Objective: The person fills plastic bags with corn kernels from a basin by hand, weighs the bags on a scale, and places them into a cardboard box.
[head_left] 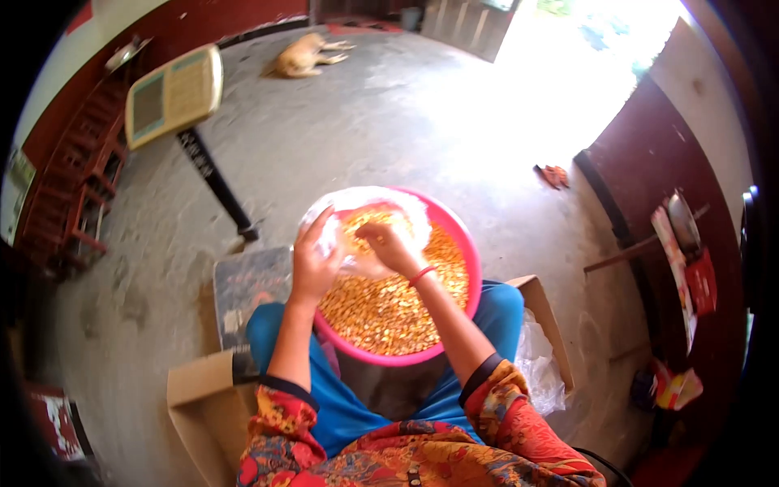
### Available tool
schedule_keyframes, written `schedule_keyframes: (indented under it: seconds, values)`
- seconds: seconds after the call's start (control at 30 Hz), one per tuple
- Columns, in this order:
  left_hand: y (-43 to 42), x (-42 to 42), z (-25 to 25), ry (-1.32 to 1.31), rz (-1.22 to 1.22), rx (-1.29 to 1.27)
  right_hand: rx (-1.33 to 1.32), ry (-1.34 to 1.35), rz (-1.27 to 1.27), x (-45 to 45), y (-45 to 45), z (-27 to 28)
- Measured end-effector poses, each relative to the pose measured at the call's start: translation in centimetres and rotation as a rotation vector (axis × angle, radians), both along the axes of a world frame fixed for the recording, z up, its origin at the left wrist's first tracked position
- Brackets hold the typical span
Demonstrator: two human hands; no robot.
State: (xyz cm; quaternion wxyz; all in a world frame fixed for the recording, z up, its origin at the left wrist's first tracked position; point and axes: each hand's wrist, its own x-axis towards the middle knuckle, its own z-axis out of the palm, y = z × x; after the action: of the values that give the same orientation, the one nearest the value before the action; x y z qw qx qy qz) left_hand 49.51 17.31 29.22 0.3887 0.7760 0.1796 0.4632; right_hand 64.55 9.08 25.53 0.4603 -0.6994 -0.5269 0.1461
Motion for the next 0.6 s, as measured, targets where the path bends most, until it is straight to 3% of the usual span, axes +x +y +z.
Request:
schedule_keyframes:
  seconds: [0.13,0.27,0.33,0.43,0.53,0.6]
  values:
    - [-0.3,-0.2,0.7,0.017,0.029,-0.049,0.146,0.068,0.001,-0.5,-1.7,1.3]
    - [0.3,0.0,-0.7,-0.01,0.024,-0.13,0.066,-0.068,-0.008,-0.4,-3.9,1.1]
    - [0.4,0.0,-1.3,-0.008,-0.016,-0.139,0.169,-0.078,-0.051,-1.0,-5.3,1.7]
    - [0.2,-0.4,-1.4,-0.004,-0.006,-0.174,0.378,-0.01,-0.34,-2.3,-7.7,3.0]
    - [0.2,-0.5,-2.5,-0.066,-0.037,-0.261,0.367,-0.126,-0.497,-2.0,-9.8,2.2]
    - [0.4,-0.6,-3.4,-0.051,-0.011,-0.174,0.339,-0.159,-0.542,-1.5,-10.8,1.0]
